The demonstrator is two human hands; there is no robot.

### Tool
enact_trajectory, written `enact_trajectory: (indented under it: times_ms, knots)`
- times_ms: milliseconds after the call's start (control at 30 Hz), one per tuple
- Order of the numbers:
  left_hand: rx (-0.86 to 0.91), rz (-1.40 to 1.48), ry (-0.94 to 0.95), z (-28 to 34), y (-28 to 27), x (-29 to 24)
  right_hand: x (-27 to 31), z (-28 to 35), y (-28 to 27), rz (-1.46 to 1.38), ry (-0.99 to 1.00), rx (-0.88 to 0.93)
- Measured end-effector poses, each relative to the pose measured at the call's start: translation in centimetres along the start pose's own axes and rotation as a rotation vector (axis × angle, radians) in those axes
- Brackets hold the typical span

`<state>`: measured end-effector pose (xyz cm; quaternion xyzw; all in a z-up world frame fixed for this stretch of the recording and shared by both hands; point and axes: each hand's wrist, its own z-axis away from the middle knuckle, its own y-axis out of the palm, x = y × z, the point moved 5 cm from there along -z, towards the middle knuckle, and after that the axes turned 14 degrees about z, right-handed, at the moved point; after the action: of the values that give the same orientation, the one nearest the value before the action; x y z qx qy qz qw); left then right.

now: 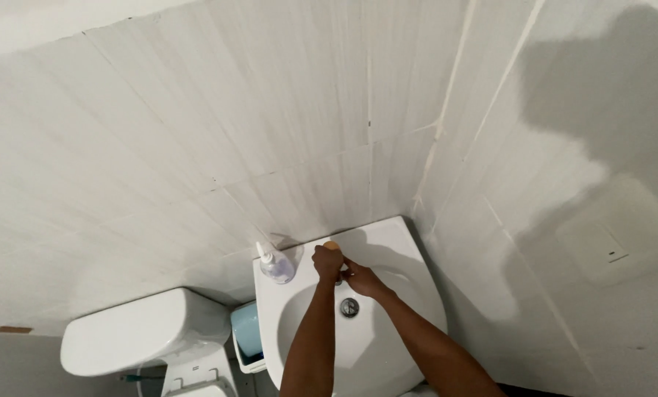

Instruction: The person cleans a white bathroom sink using an orange sponge. They apply liquid soap from a dispenser, scrub the sink basin and faucet, and rinse the sponge under running water.

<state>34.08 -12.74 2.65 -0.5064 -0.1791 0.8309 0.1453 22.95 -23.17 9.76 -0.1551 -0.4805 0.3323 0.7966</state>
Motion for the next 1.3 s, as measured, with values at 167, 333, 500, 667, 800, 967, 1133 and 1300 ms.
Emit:
enact_trajectory:
  times_ms: [167,333,500,667,800,967,1133,1300]
  knots:
    - [-0.017,0.066,0.025,1.2,-0.8,-0.3,1.6,0.6,0.0,-0.002,-0.02,0.003]
    - [0.019,0.118,0.03,1.9,-1.2,-0.2,1.0,0.2,0.5,-0.003,-0.017,-0.02]
    - [-0.009,0.349,-0.113,2.0,-1.9,1.5,-1.6,-3.1,0.2,-0.007,-0.076,-0.167]
    - [0.175,0.957,-0.363,1.8,0.1,4.8,3.3,-0.1,-2.9,-0.036,-0.182,-0.284]
    - [0.19,1.157,-0.432,2.1,0.5,3.9,6.0,0.1,-2.7,-0.021,-0.243,-0.233]
    - [0.128,1.017,-0.338,3.6,-0.6,3.1,3.8,-3.7,-0.9,0.088,-0.137,-0.208]
    - [0.089,0.845,-0.258,5.5,-0.9,2.9,3.1,-3.9,-0.6,0.133,-0.05,-0.208]
    - [-0.001,0.638,-0.176,7.2,-2.2,2.3,0.1,-6.4,0.8,0.07,-0.033,-0.225]
